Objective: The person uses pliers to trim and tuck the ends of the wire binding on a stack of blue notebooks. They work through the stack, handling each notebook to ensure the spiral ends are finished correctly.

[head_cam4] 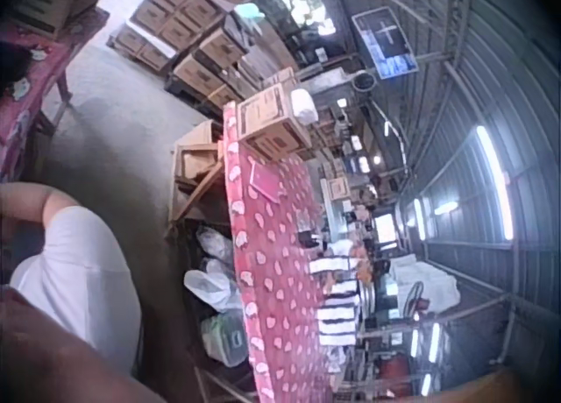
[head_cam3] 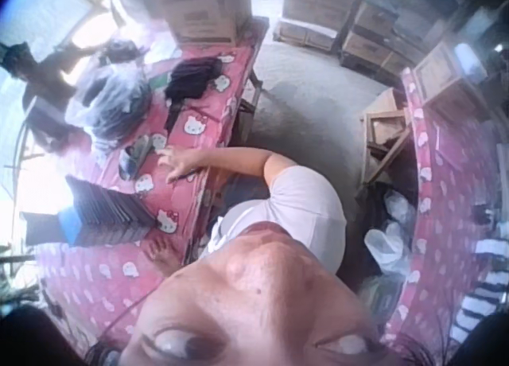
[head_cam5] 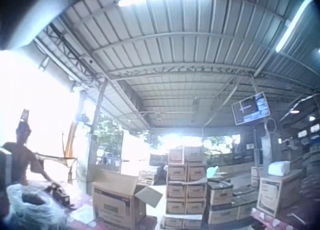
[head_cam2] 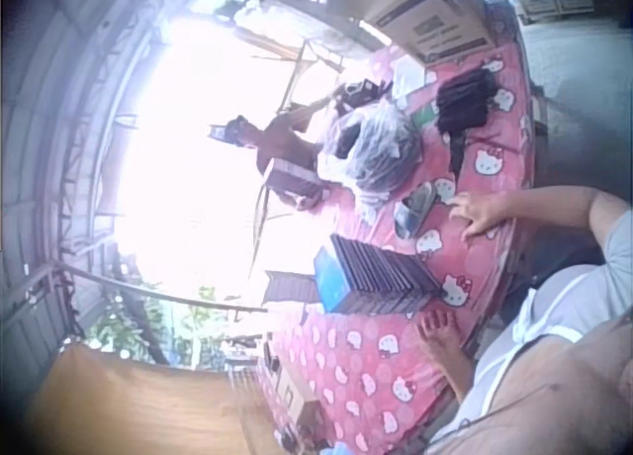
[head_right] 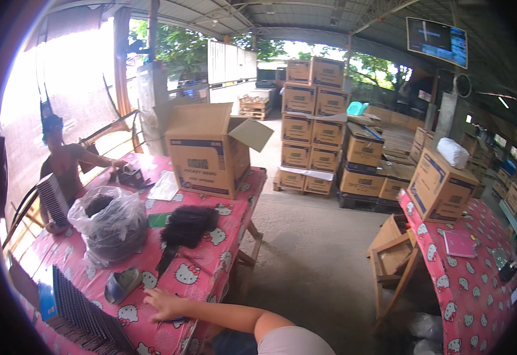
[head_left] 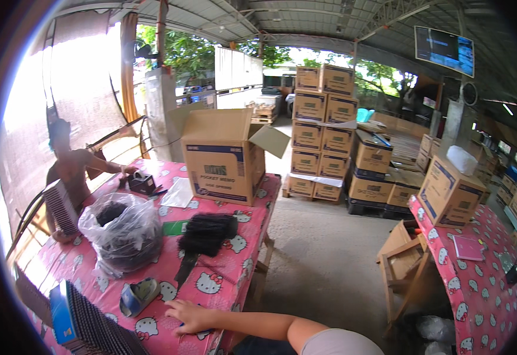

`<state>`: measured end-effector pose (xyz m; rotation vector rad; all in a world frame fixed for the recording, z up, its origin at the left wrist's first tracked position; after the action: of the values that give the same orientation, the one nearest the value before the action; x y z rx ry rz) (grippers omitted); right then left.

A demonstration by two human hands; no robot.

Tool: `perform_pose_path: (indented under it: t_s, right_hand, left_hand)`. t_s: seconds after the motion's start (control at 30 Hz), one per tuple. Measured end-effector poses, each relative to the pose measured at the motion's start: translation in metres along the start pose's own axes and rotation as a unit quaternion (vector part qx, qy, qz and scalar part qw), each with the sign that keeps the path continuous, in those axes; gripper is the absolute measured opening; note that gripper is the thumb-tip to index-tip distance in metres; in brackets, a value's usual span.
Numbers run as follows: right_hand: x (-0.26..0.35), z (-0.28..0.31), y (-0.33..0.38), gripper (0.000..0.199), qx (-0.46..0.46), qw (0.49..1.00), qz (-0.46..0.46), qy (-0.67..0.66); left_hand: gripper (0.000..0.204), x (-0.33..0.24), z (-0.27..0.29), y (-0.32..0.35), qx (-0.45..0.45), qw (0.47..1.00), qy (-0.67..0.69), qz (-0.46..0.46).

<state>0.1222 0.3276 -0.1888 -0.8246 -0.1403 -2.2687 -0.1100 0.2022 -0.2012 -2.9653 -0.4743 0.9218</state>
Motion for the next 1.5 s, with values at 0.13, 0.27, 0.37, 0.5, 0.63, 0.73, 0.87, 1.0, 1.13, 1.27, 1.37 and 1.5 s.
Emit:
perform_pose_path:
  t_s: [0.13, 0.27, 0.37, 0.5, 0.63, 0.73, 0.87, 1.0, 1.13, 1.27, 1.37, 1.5]
  right_hand:
    - [-0.032, -0.017, 0.044, 0.088, 0.071, 0.99, -0.098, 0.068]
    - [-0.021, -0.02, 0.045, 0.092, 0.057, 0.991, -0.098, 0.065]
    - [-0.021, -0.033, 0.038, 0.087, 0.067, 0.99, -0.095, 0.08]
    - [-0.02, -0.029, 0.038, 0.082, 0.065, 0.99, -0.095, 0.076]
    - [-0.019, -0.026, 0.041, 0.078, 0.047, 0.992, -0.087, 0.074]
    - [-0.019, -0.025, 0.042, 0.075, 0.035, 0.993, -0.085, 0.069]
    - [-0.017, -0.025, 0.041, 0.07, 0.013, 0.994, -0.078, 0.073]
    - [-0.016, -0.022, 0.042, 0.064, -0.036, 0.991, -0.066, 0.107]
    - [-0.008, -0.008, 0.05, 0.056, -0.137, 0.987, -0.005, 0.081]
    - [-0.005, 0.017, 0.061, 0.045, -0.246, 0.967, 0.059, -0.009]
    - [-0.015, 0.027, 0.055, 0.041, -0.248, 0.962, 0.021, -0.114]
    - [0.014, 0.042, 0.043, 0.038, -0.245, 0.955, 0.034, -0.163]
  left_hand:
    - [0.04, 0.018, -0.001, 0.01, 0.004, 0.998, 0.048, 0.051]
    - [0.033, 0.018, 0.005, 0.017, 0.002, 0.994, 0.09, 0.067]
    - [0.031, 0.015, 0.004, 0.017, -0.003, 0.994, 0.084, 0.069]
    - [0.032, 0.016, 0.002, 0.011, -0.018, 0.997, 0.052, 0.06]
    - [0.032, 0.017, 0.002, 0.008, -0.027, 0.998, 0.028, 0.054]
    - [0.033, 0.016, 0.002, 0.006, -0.031, 0.999, 0.011, 0.043]
    - [0.033, 0.01, 0.004, 0.001, -0.039, 0.999, -0.014, 0.024]
    - [0.034, 0.004, 0.009, -0.002, -0.052, 0.998, -0.044, -0.005]
    - [0.035, -0.014, 0.022, -0.01, -0.078, 0.99, -0.101, -0.068]
    - [0.036, -0.063, 0.039, -0.032, -0.102, 0.937, -0.239, -0.232]
    - [0.043, -0.111, -0.004, -0.047, -0.028, 0.714, -0.567, -0.41]
    - [0.068, -0.108, -0.103, -0.057, -0.016, 0.827, -0.51, -0.236]
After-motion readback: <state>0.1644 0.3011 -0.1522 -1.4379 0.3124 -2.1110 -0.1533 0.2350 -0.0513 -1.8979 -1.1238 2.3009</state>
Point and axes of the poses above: each hand's wrist, its own y-axis away from the middle knuckle, its own z-axis out of the back of the hand, x = y × z, the point moved 10 cm from there along -y, towards the middle knuckle, and after that the axes turned 7 degrees about x, right-handed, at the moved point
